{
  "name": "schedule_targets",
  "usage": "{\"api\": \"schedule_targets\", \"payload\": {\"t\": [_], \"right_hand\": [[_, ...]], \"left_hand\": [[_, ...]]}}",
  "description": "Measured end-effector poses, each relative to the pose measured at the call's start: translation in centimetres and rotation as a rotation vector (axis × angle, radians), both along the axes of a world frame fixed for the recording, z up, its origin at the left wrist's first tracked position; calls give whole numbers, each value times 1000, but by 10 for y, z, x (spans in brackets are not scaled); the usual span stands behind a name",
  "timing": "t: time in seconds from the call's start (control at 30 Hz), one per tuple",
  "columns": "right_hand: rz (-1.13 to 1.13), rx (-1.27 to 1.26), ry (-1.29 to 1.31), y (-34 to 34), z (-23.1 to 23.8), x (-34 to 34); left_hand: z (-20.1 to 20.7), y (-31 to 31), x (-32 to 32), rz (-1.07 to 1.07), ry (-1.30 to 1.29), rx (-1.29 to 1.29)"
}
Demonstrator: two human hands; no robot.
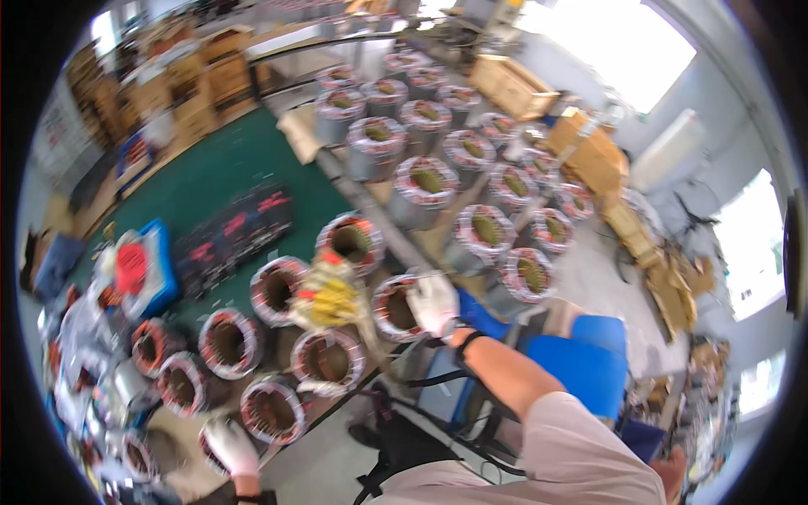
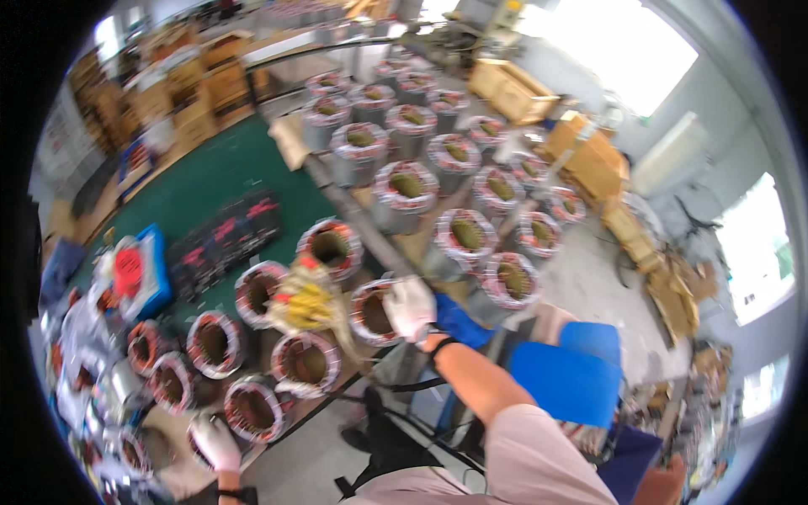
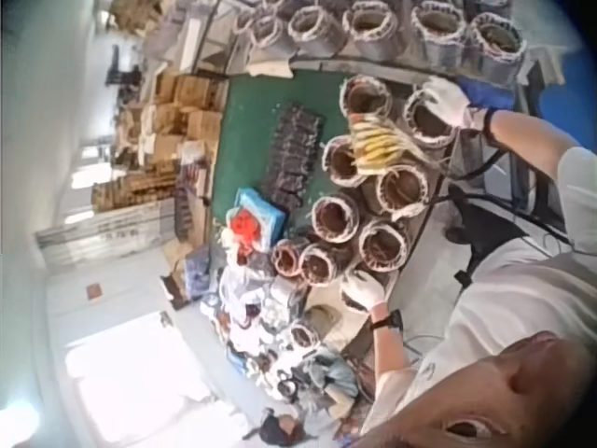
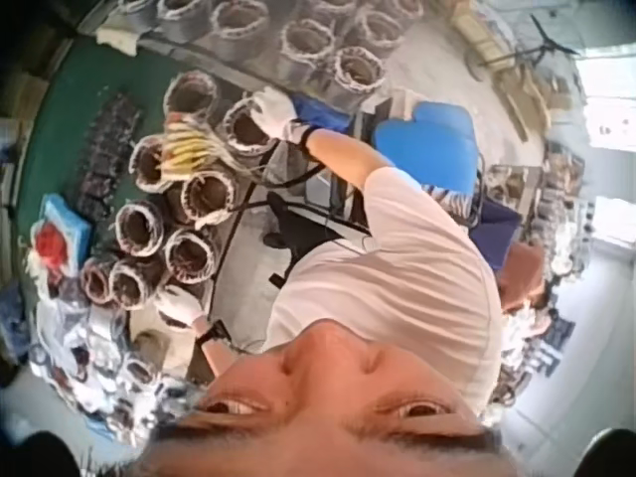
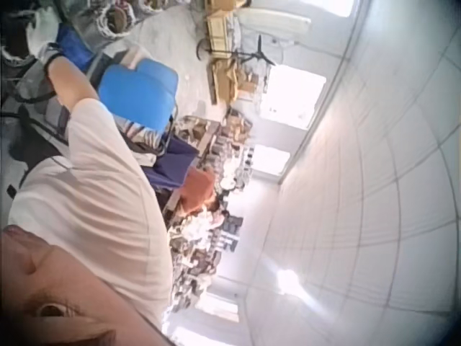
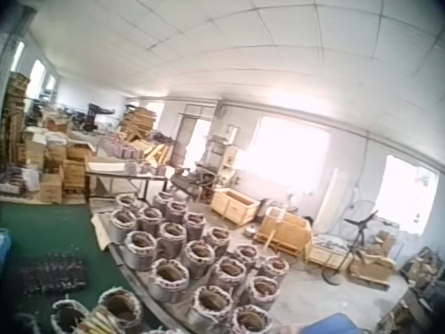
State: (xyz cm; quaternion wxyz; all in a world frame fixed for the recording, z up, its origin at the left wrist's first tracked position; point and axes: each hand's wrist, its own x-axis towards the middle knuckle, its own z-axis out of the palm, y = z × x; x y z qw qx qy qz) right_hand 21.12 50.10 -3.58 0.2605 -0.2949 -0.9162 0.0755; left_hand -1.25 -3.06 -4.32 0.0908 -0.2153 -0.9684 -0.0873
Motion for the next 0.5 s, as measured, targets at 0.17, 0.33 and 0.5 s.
{"api": "schedule_targets", "payload": {"t": [0.17,0.33,0.5], "right_hand": [[-121,-89,9,2,22,10],[-136,-203,-35,-13,32,-2],[-98,-160,29,-6,17,2]], "left_hand": [[14,24,6,-78,-5,158],[28,19,9,-64,-85,223],[40,29,9,-73,-76,240]]}}
